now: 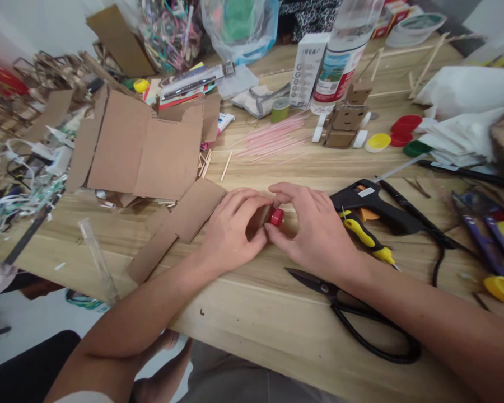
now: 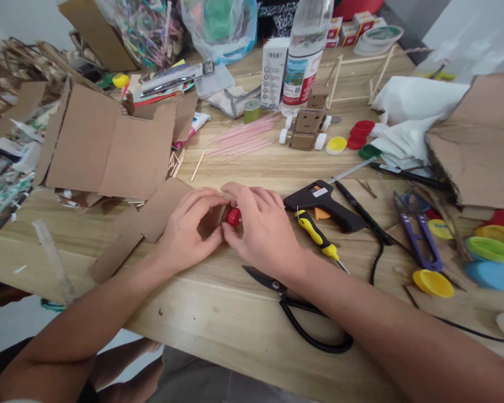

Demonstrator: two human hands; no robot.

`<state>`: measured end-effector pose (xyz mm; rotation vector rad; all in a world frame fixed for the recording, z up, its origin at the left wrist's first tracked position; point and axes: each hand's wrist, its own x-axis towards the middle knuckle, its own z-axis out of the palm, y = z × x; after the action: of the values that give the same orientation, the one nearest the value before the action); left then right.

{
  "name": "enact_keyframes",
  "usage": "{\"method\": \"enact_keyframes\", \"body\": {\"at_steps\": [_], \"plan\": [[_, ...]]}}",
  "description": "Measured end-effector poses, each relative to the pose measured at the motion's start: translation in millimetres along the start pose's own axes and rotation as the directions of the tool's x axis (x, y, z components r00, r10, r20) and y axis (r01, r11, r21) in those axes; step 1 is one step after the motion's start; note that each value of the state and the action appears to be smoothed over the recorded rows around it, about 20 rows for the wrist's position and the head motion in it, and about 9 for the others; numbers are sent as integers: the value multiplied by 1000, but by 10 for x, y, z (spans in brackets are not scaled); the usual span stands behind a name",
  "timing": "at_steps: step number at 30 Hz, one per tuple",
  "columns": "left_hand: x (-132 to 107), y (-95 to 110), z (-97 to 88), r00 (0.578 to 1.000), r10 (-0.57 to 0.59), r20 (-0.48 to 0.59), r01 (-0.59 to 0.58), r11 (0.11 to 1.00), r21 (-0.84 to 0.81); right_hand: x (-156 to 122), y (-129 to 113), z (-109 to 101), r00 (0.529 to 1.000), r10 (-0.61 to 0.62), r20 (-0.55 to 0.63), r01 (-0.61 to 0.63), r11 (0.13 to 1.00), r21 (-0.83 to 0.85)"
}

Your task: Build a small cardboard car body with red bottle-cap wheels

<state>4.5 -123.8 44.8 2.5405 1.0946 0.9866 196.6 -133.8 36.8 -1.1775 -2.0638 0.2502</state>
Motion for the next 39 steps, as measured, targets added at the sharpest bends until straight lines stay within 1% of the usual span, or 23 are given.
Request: {"method": "enact_keyframes", "body": {"at_steps": [6,11,15,19,22,26,30,33,36,39], "plan": [[3,-4,10,999,13,-29,-14,1000,-19,12,-5,13,999,-19,-27,19,1000,10],[8,-37,2,999,-38,-27,38,999,-13,11,-11,-11,1000,16,6,-17,999,48],[17,-73,-2,996,-46,-70,45,999,-17,7,-20,-27,1000,-16,-20,17,998,61],[16,-96,-4,996,-57,-63,56,998,-19,4,-22,-32,1000,-9,-10,9,998,58],[11,-101,-3,998,-36,-56,34,999,-35,2,-17,-30,1000,-12,-10,13,998,54],[8,-114,5,999,22,-46,-24,998,-53,0,-3,-22,1000,-25,-15,26,997,69],[0,-137,22,1000,27,-15,-27,999,-24,4,-4,-25,1000,25,12,-26,998,65],[-5,-149,34,1000,20,-13,-20,1000,8,15,-20,-39,999,50,20,-52,995,90],[-5,-149,38,999,31,-21,-31,999,17,30,-29,-54,995,97,36,-102,980,171],[3,-142,32,999,44,-29,-44,999,0,48,-12,-63,982,182,51,-189,936,298]]}}
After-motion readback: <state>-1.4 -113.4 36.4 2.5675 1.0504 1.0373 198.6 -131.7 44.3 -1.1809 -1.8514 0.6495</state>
